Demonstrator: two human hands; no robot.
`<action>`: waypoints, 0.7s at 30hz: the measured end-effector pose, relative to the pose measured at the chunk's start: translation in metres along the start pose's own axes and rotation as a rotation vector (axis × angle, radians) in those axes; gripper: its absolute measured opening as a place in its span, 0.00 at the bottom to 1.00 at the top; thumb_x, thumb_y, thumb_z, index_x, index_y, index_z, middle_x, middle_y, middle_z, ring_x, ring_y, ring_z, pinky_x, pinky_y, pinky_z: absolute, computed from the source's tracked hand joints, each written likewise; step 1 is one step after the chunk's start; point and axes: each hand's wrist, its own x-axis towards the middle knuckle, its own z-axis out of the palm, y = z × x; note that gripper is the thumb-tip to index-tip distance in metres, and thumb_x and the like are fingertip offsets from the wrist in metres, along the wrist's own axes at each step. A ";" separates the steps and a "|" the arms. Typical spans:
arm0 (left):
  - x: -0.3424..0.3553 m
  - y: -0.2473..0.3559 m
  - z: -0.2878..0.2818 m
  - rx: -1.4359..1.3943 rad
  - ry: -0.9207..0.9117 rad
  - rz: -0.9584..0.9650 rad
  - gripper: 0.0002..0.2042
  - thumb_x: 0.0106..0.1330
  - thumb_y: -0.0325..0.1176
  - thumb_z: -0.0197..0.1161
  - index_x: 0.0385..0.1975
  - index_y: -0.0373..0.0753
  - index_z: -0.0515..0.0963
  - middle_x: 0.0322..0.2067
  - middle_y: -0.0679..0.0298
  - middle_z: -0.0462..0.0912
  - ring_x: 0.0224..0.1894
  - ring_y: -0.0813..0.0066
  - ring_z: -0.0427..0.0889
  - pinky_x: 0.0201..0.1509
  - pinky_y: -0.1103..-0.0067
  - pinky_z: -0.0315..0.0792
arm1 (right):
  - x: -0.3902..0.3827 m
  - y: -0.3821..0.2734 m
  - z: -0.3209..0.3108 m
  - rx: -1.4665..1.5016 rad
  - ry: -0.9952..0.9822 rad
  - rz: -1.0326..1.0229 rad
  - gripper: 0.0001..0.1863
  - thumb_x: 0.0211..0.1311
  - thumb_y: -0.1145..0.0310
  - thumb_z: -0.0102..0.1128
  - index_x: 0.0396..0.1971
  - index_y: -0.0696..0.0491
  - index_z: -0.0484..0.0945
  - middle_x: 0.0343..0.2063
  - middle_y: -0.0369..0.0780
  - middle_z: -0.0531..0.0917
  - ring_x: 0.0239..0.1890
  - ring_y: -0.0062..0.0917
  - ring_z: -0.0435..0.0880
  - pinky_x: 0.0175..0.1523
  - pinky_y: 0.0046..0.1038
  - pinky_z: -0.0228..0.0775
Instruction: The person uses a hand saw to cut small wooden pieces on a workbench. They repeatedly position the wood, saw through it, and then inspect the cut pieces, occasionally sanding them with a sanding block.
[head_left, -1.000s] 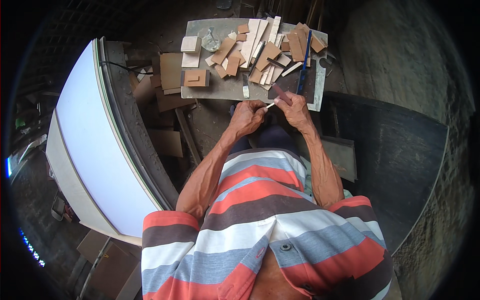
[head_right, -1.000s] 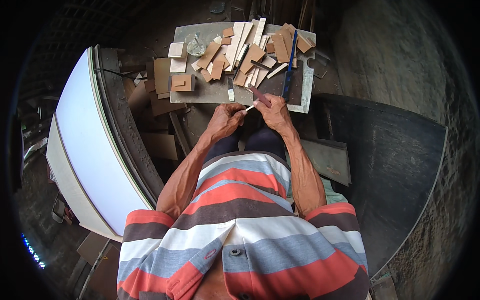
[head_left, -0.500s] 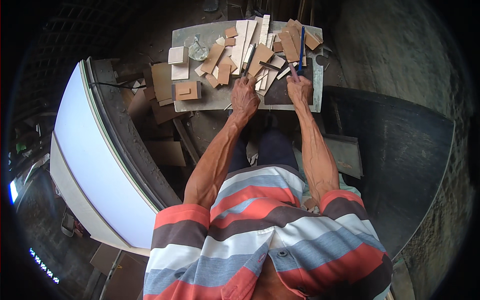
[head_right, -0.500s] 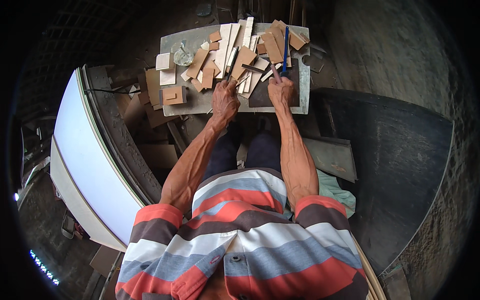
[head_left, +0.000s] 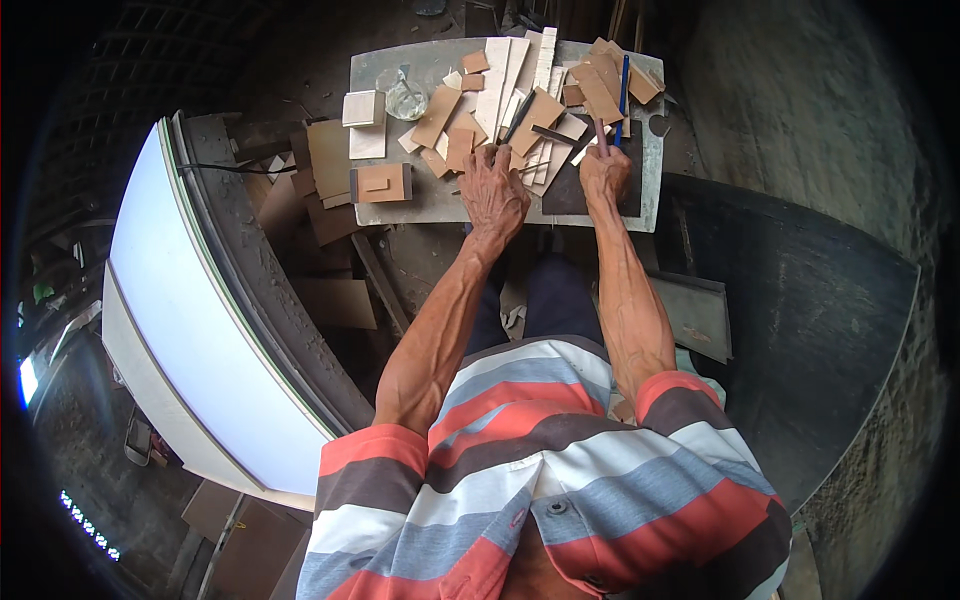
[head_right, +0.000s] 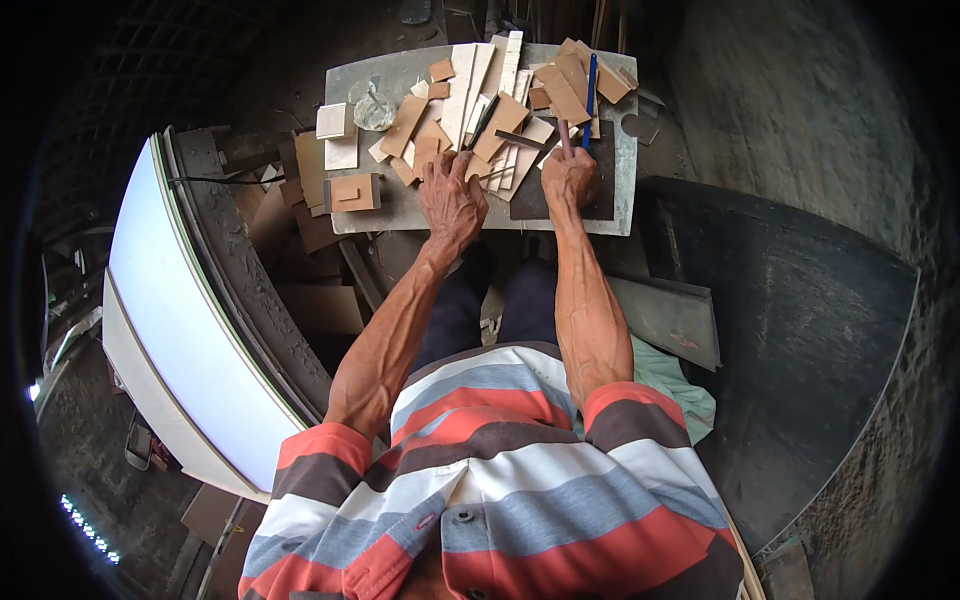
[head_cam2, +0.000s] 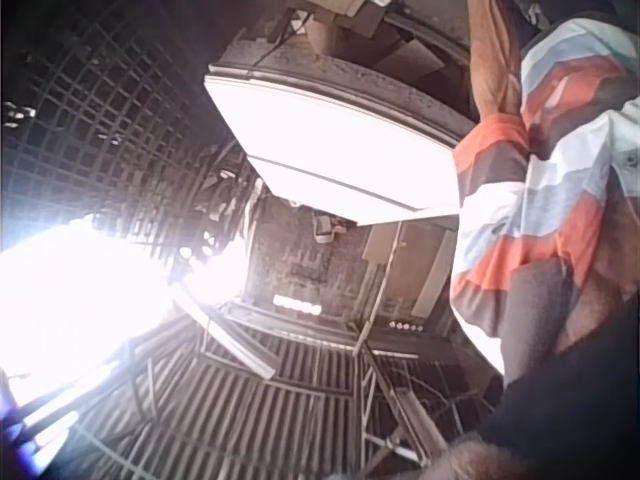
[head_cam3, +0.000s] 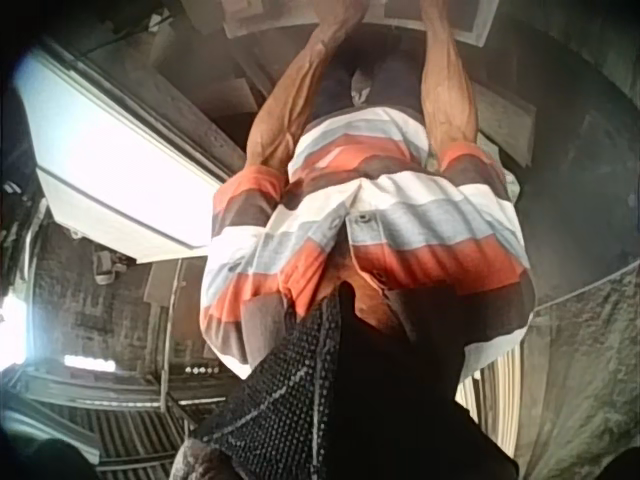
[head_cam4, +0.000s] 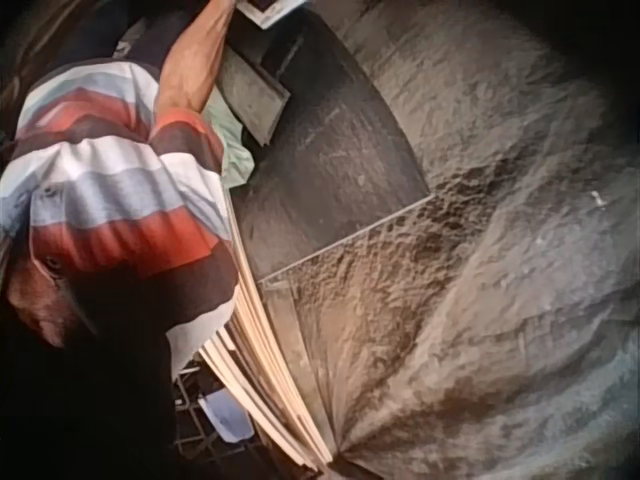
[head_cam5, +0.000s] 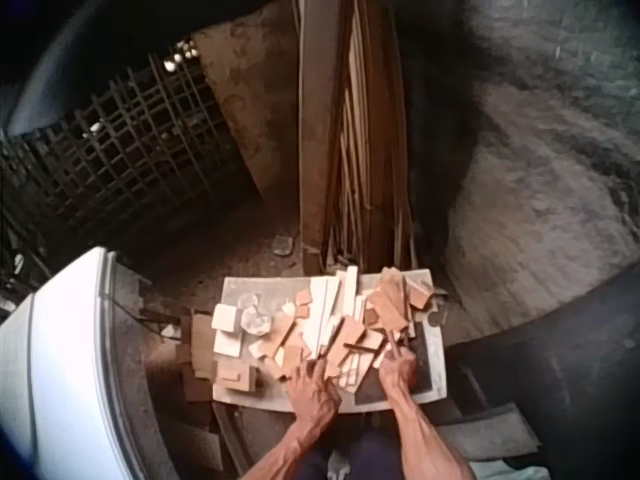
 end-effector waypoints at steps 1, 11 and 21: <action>-0.001 0.000 0.001 -0.032 -0.019 -0.021 0.20 0.54 0.26 0.60 0.49 0.41 0.74 0.45 0.55 0.73 0.48 0.54 0.71 0.48 0.64 0.67 | -0.002 0.005 -0.001 0.084 0.001 0.002 0.11 0.49 0.65 0.59 0.23 0.58 0.82 0.22 0.51 0.83 0.27 0.43 0.84 0.32 0.43 0.73; 0.008 0.012 0.023 -0.572 -0.285 -0.288 0.14 0.64 0.33 0.54 0.39 0.28 0.78 0.33 0.50 0.83 0.34 0.61 0.83 0.40 0.70 0.75 | -0.017 0.020 -0.030 0.784 -0.476 0.234 0.12 0.51 0.65 0.68 0.32 0.56 0.79 0.14 0.24 0.65 0.14 0.07 0.60 0.18 0.14 0.51; 0.010 0.028 0.008 -0.941 -0.707 -0.445 0.14 0.71 0.36 0.52 0.44 0.30 0.75 0.29 0.62 0.81 0.26 0.77 0.80 0.30 0.81 0.73 | -0.041 0.024 -0.040 0.805 -0.686 0.203 0.15 0.54 0.62 0.67 0.37 0.55 0.78 0.16 0.25 0.66 0.17 0.07 0.61 0.19 0.14 0.52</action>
